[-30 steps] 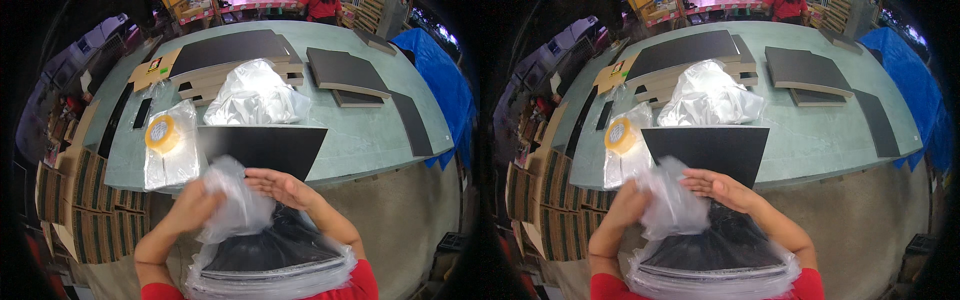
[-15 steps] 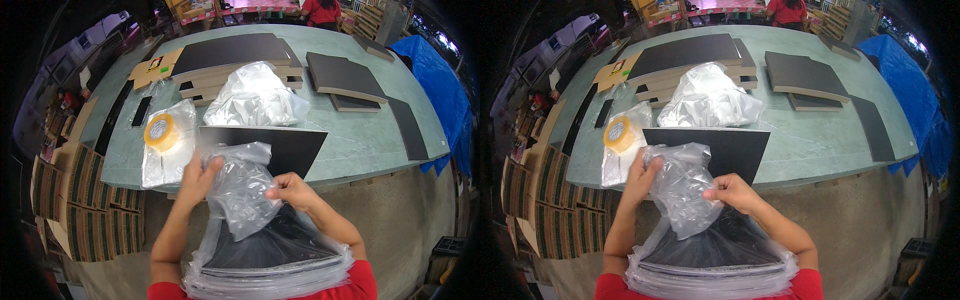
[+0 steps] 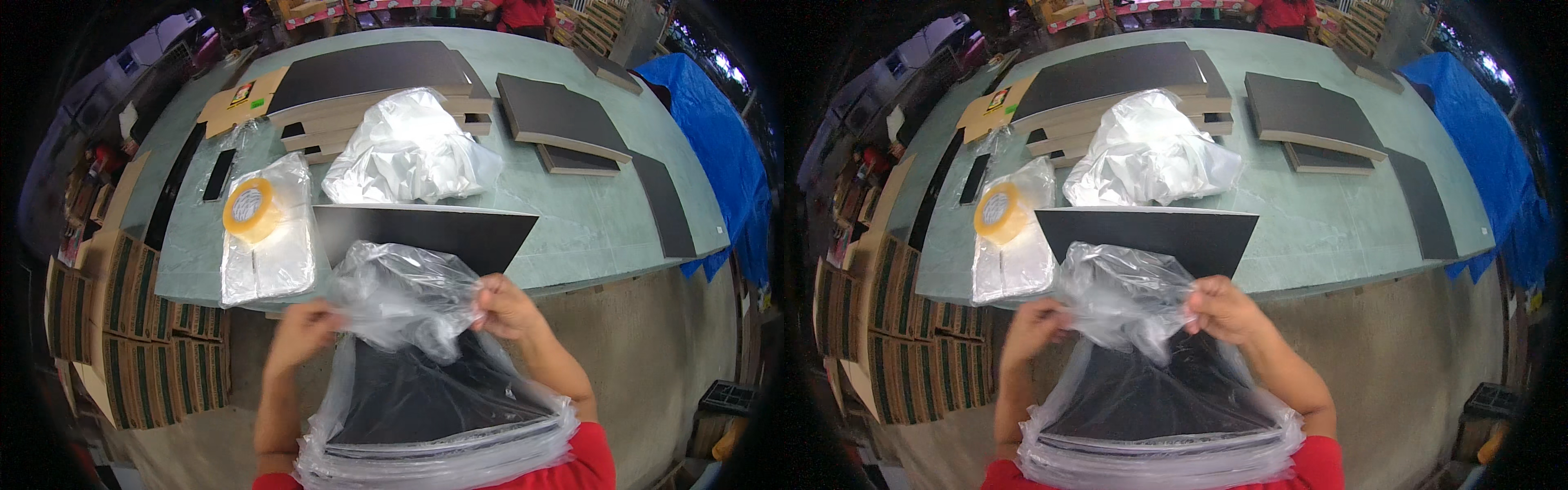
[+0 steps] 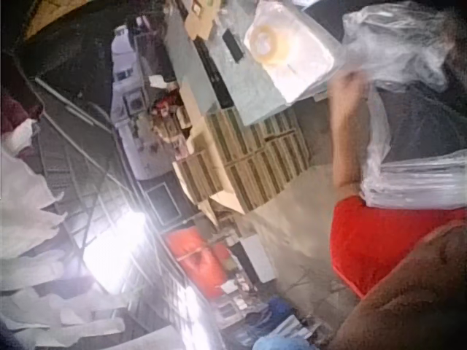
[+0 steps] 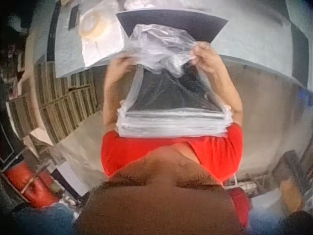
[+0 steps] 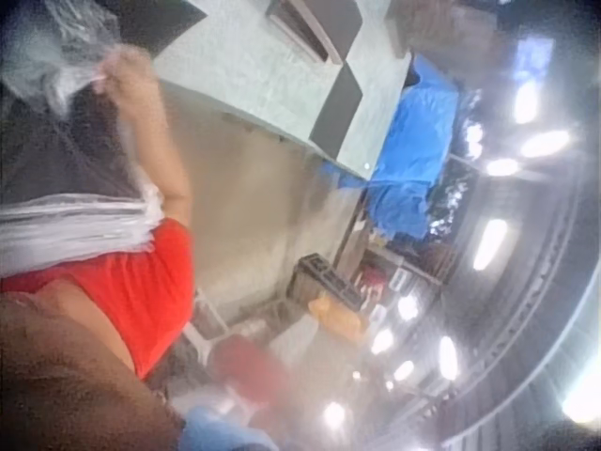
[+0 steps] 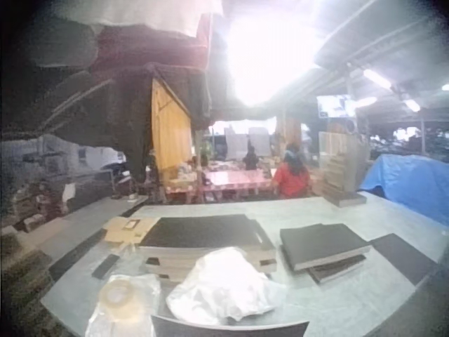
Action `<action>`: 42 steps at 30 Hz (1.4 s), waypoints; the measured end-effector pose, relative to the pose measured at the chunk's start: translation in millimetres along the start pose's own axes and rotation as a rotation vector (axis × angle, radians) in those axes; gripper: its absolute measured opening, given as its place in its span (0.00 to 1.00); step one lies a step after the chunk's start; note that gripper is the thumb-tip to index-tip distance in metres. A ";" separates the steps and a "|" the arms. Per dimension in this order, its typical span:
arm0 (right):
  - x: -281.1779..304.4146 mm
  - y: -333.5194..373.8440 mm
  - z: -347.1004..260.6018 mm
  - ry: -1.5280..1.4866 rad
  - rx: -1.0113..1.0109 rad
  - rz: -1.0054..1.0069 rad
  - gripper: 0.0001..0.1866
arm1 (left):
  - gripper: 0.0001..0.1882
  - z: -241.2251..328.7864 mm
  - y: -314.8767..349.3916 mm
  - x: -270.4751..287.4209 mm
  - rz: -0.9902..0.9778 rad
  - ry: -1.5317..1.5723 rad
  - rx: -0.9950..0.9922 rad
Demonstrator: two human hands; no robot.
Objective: The person wraps individual dark panels in thin plastic sheets by pulling the plastic over the panel edges and then stacks the wrapped panels on top of each other.
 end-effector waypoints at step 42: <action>-90.0 7.8 -45.3 0.513 0.550 0.013 0.08 | 0.12 113.4 6.3 -85.8 -0.298 -0.459 -0.668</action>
Point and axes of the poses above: each hand's wrist, its own y-axis away from the middle knuckle, its own x-axis out of the back of the hand, z = x × y, the point moved 6 cm from there along -y, towards the middle knuckle, and after that the axes turned 15 degrees about -x, right-handed, at the moved point
